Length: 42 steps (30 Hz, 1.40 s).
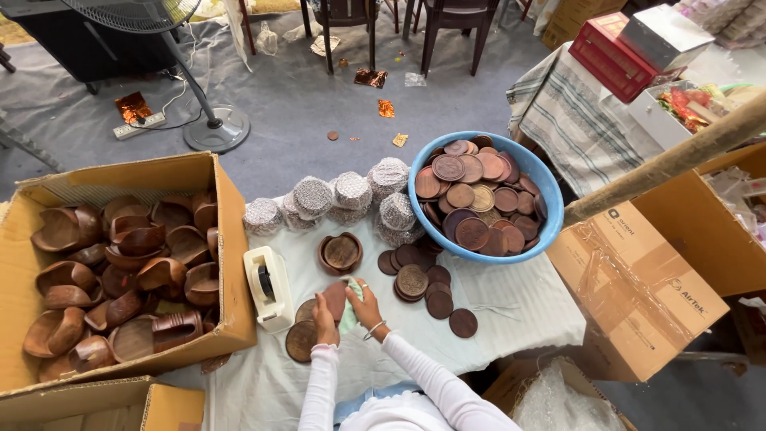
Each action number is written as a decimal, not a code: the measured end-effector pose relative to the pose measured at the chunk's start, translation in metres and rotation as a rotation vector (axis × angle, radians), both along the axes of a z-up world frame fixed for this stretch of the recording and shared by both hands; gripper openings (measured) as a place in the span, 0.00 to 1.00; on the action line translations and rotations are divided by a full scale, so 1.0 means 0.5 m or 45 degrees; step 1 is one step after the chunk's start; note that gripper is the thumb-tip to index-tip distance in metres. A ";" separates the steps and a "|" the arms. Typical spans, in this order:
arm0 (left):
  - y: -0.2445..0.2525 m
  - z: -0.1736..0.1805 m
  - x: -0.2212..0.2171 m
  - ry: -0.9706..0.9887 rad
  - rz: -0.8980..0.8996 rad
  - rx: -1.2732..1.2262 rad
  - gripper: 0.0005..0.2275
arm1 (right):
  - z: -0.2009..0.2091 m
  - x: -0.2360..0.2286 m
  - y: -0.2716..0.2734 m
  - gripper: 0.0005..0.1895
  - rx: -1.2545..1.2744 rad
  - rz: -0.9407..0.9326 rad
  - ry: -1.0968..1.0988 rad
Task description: The person sits at a table and repeatedly picks up small round wooden coasters, rubbing them with a green cloth to polish the surface. They handle the coasters one at a time, placing some into a blue basin and others into a cardboard box.
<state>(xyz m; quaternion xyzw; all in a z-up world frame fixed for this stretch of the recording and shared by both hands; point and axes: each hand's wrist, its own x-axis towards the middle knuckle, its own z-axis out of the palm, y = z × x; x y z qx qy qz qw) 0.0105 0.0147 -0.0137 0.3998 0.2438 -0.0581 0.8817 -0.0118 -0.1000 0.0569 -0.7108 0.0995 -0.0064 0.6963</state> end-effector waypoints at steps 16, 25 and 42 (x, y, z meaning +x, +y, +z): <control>0.049 0.112 -0.002 -0.064 -1.048 0.082 0.15 | -0.044 0.075 -0.129 0.15 -0.060 0.831 -0.050; 0.001 0.055 0.005 -0.144 -0.276 0.092 0.23 | 0.082 -0.021 0.014 0.18 0.095 -0.204 -0.285; 0.005 0.067 0.011 -0.498 -0.089 1.077 0.20 | -0.097 -0.089 -0.060 0.33 -0.630 0.484 -0.112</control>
